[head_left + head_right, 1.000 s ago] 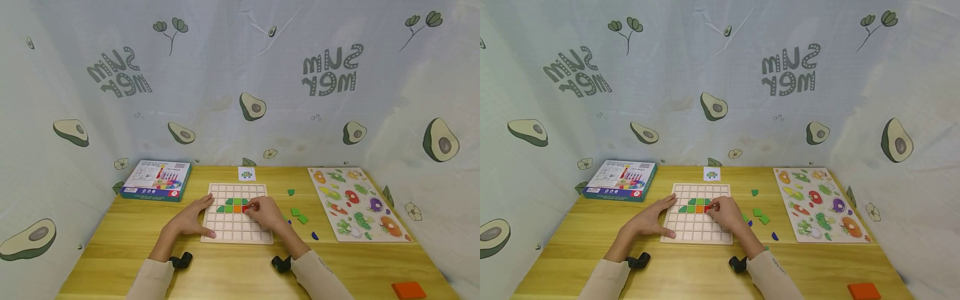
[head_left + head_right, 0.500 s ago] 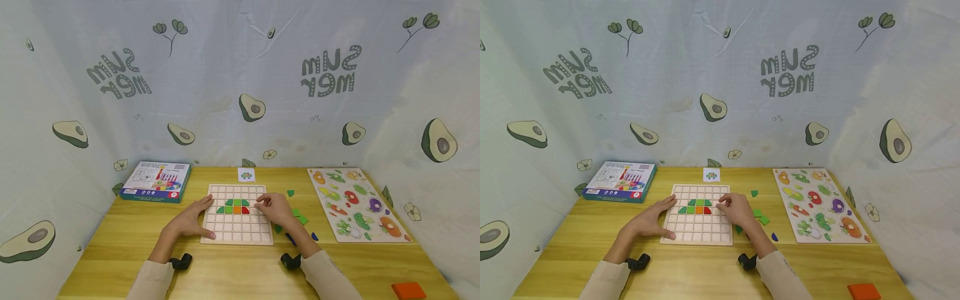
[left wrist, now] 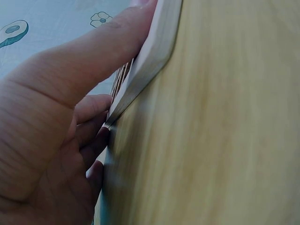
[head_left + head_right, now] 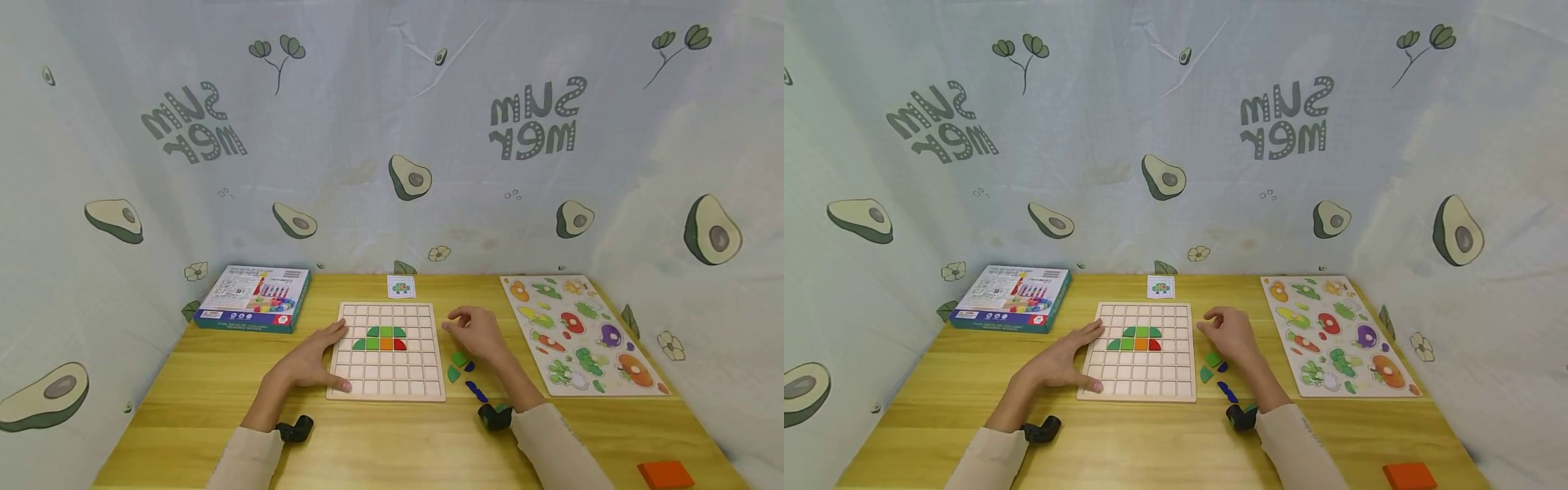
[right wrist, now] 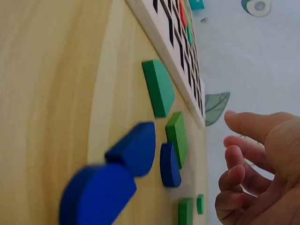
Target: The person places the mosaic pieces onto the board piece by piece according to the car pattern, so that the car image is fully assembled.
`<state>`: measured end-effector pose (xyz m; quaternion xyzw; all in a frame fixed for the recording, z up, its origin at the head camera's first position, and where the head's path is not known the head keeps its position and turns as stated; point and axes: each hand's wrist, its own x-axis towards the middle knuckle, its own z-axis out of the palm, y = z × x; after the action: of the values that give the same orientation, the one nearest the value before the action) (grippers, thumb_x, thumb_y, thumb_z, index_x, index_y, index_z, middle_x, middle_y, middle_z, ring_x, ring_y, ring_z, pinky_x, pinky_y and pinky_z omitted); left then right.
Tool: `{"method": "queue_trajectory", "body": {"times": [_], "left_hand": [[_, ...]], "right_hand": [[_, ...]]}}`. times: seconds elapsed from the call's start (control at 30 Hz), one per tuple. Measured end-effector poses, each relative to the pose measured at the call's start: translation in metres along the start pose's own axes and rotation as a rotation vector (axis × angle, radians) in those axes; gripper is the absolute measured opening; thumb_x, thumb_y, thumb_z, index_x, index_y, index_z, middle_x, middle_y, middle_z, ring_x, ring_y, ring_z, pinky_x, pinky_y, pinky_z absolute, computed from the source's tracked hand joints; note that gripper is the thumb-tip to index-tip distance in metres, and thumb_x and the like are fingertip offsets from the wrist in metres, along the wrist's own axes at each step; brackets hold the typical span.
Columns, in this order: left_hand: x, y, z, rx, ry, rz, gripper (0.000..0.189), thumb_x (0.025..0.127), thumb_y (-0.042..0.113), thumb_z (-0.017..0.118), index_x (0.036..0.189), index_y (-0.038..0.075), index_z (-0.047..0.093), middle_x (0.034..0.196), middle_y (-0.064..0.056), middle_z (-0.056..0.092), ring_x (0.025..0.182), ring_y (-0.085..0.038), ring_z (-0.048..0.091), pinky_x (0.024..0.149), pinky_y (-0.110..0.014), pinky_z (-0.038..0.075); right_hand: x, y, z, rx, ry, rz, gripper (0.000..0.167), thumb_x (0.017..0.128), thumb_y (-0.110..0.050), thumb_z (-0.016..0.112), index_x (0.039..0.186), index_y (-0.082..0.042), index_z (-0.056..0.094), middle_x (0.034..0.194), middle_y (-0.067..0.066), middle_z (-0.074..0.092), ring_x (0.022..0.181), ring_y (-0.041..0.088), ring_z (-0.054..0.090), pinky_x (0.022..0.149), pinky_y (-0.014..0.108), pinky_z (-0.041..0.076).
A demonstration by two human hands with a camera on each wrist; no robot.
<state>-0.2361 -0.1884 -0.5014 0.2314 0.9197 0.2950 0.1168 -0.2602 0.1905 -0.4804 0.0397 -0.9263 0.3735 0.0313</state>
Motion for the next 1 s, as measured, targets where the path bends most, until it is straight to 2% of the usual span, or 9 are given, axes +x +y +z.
{"method": "queue_trajectory", "body": {"times": [0.33,0.6,0.8,1.0], "left_hand": [[0.001,-0.003,0.001,0.001,0.004,-0.008,0.122,0.067,0.059,0.091,0.163,0.012,0.032,0.173,-0.005,0.02,0.158,-0.04,0.019,0.125,-0.064,0.022],[0.001,-0.002,0.002,0.002,0.001,-0.008,0.122,0.066,0.061,0.091,0.163,0.014,0.033,0.173,-0.003,0.02,0.159,-0.039,0.019,0.126,-0.063,0.022],[0.0,-0.002,0.001,0.002,0.002,0.002,0.122,0.067,0.061,0.091,0.163,0.014,0.033,0.173,-0.003,0.021,0.159,-0.039,0.02,0.125,-0.062,0.023],[0.0,-0.003,0.001,0.001,0.004,-0.001,0.122,0.067,0.061,0.09,0.163,0.015,0.033,0.173,-0.002,0.02,0.159,-0.038,0.02,0.125,-0.062,0.023]], "right_hand": [[0.006,0.025,-0.013,-0.029,0.047,0.039,0.037,0.095,-0.027,0.076,0.117,0.003,0.073,0.084,0.012,0.068,0.061,0.016,0.057,0.055,0.029,0.046],[0.009,0.031,-0.021,-0.039,0.095,0.17,0.043,0.095,-0.033,0.074,0.118,0.003,0.07,0.098,0.02,0.07,0.071,0.024,0.064,0.057,0.031,0.053],[0.01,0.033,-0.023,-0.057,0.076,0.225,0.049,0.094,-0.035,0.074,0.119,0.007,0.067,0.107,0.027,0.072,0.082,0.032,0.069,0.061,0.035,0.056],[0.014,0.036,-0.021,-0.07,0.039,0.222,0.04,0.096,-0.028,0.072,0.121,0.002,0.07,0.109,0.024,0.072,0.083,0.03,0.068,0.061,0.033,0.055]]}}
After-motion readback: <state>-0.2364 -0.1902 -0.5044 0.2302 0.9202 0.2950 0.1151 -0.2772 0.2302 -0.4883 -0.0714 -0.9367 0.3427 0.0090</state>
